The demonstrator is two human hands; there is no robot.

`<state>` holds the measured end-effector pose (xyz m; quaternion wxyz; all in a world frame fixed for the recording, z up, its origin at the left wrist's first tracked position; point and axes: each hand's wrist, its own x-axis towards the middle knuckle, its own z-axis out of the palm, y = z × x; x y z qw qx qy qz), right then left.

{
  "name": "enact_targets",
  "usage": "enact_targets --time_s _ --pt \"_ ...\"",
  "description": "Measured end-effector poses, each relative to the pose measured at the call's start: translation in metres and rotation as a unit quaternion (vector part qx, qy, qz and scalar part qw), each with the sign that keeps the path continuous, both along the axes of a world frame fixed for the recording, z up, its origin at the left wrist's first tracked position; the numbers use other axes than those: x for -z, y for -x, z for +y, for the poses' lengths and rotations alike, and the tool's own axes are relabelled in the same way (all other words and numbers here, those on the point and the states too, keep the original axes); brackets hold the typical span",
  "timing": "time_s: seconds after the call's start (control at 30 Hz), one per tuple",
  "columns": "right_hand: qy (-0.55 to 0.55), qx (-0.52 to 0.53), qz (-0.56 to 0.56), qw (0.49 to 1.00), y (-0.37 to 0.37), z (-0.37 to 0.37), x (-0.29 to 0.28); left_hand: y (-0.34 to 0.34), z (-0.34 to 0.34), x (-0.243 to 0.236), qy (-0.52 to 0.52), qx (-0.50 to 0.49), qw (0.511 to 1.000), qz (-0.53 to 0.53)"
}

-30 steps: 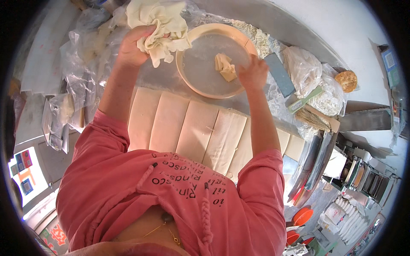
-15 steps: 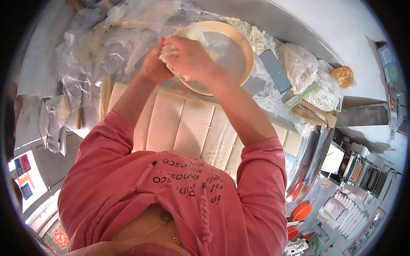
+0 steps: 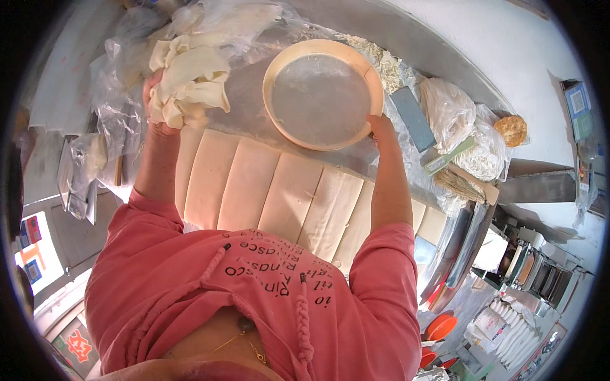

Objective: The person uses a large knife to cut a rectangular block of dough into strips on a metal countertop. They then gather the cut strips and place them into a round wooden bowl.

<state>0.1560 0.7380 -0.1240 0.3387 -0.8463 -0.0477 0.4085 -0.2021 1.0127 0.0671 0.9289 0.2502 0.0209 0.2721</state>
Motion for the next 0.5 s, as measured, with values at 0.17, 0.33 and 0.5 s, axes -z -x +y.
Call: enact_targets --time_s 0.17,0.33,0.5 --pt "-0.118 0.043 -0.011 0.992 0.032 0.022 -0.085 0.035 0.006 0.002 0.006 -0.054 0.998 0.029" --pt "-0.377 0.006 -0.411 0.830 0.063 0.033 -0.163 0.060 0.006 0.020 0.030 -0.075 0.994 0.076" --pt "-0.187 -0.237 -0.769 0.563 0.090 0.034 -0.149 0.052 -0.007 0.024 0.050 -0.093 0.988 0.109"
